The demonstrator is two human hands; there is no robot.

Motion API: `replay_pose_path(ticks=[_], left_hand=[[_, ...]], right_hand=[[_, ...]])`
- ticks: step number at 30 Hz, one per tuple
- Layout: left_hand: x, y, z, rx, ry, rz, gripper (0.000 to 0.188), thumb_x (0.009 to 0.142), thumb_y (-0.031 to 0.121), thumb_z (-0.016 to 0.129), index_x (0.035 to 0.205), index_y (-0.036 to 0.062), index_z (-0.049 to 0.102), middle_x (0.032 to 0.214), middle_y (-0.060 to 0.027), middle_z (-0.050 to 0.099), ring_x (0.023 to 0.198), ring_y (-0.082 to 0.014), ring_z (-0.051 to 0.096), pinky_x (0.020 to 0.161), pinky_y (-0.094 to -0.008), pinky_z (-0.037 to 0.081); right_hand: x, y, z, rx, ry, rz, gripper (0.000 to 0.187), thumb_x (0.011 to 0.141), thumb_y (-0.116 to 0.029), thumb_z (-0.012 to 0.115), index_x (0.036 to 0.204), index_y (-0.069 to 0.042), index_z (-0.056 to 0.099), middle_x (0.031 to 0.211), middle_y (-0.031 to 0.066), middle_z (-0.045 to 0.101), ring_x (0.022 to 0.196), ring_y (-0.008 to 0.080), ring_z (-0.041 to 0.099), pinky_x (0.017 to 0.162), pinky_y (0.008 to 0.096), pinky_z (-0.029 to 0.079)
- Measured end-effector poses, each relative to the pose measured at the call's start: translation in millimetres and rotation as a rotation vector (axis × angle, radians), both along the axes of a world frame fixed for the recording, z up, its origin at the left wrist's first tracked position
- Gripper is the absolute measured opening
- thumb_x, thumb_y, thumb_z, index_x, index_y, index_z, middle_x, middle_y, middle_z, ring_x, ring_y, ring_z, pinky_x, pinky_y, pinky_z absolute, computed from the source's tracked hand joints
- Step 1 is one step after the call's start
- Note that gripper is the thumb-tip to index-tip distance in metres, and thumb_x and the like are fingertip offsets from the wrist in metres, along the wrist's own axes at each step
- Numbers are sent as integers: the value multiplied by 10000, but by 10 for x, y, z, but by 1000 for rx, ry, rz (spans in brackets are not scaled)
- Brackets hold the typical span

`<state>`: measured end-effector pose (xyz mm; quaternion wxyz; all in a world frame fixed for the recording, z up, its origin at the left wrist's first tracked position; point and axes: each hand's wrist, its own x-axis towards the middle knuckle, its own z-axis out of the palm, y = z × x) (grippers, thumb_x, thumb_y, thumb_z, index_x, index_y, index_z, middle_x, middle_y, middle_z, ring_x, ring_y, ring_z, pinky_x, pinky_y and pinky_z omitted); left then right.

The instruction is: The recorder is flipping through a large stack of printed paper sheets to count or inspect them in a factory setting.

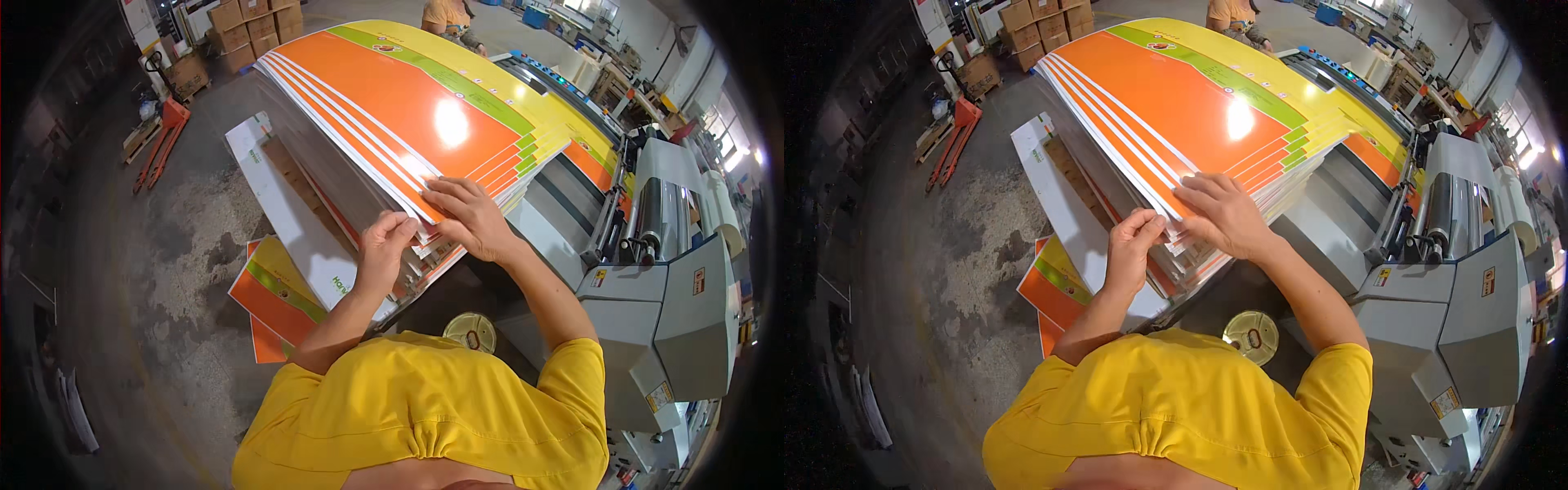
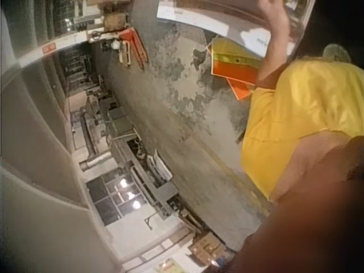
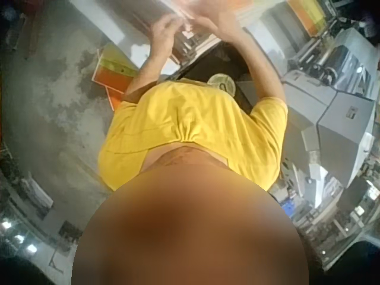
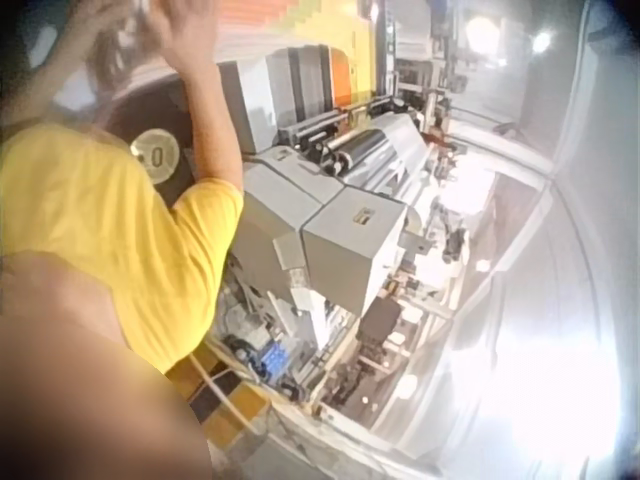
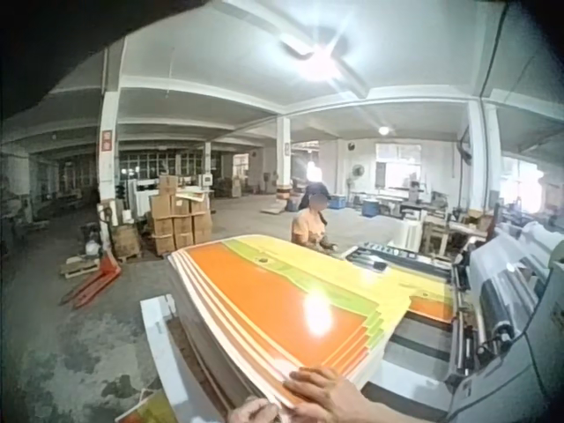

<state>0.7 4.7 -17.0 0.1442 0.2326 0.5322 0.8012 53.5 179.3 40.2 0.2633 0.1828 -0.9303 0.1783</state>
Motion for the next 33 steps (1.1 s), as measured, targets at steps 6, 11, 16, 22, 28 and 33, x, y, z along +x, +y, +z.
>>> replay_pose_path(ticks=[6, 11, 16, 22, 28, 33], left_hand=[[40, 1, 161, -20, -73, -12, 254, 896, 106, 557, 1124, 6, 609, 891, 0, 560, 718, -30, 515, 650, -206, 484], [-53, -5, -90, -127, 61, 20, 283, 844, 17, 567, 1124, -3, 603, 891, -19, 566, 693, -44, 526, 628, -207, 464], [-9, 43, -66, -58, 52, 47, 248, 837, 21, 585, 1081, 4, 625, 876, -6, 605, 700, -48, 542, 641, -207, 467], [-3, 12, -32, -91, -16, 28, 310, 859, 48, 556, 1166, 2, 559, 960, -37, 595, 739, -60, 554, 644, -219, 493], [27, -1, 126, 307, -263, -12, 505, 945, 124, 422, 1390, 16, 209, 908, -102, 587, 764, -183, 631, 634, -306, 546], [-75, -7, -54, 338, -252, -61, 522, 954, 164, 421, 1379, -24, 182, 958, -143, 600, 768, -234, 655, 654, -346, 568]], right_hand=[[-106, 42, 110, -336, -87, -72, 444, 820, -365, 604, 1109, -28, 596, 1108, 113, 593, 1050, 278, 525, 885, 393, 420], [-328, 142, 409, -1243, -80, -77, 371, 935, -305, 511, 1042, 35, 616, 971, 102, 647, 857, 170, 612, 786, 276, 473], [-178, 47, 63, -180, 111, 8, 246, 841, -132, 589, 1079, -87, 629, 1030, 109, 642, 945, 274, 606, 811, 344, 482], [-111, 118, -57, 2, -46, -16, 329, 831, -160, 591, 1143, -55, 593, 1175, 124, 581, 1069, 311, 538, 893, 391, 445], [-6, 19, 46, 148, -51, -152, 417, 788, -311, 625, 1129, -72, 591, 1165, 128, 571, 1087, 305, 516, 876, 376, 433], [62, -345, 282, 63, -181, -197, 408, 773, -403, 640, 942, -32, 658, 947, 103, 642, 859, 279, 573, 747, 366, 479]])
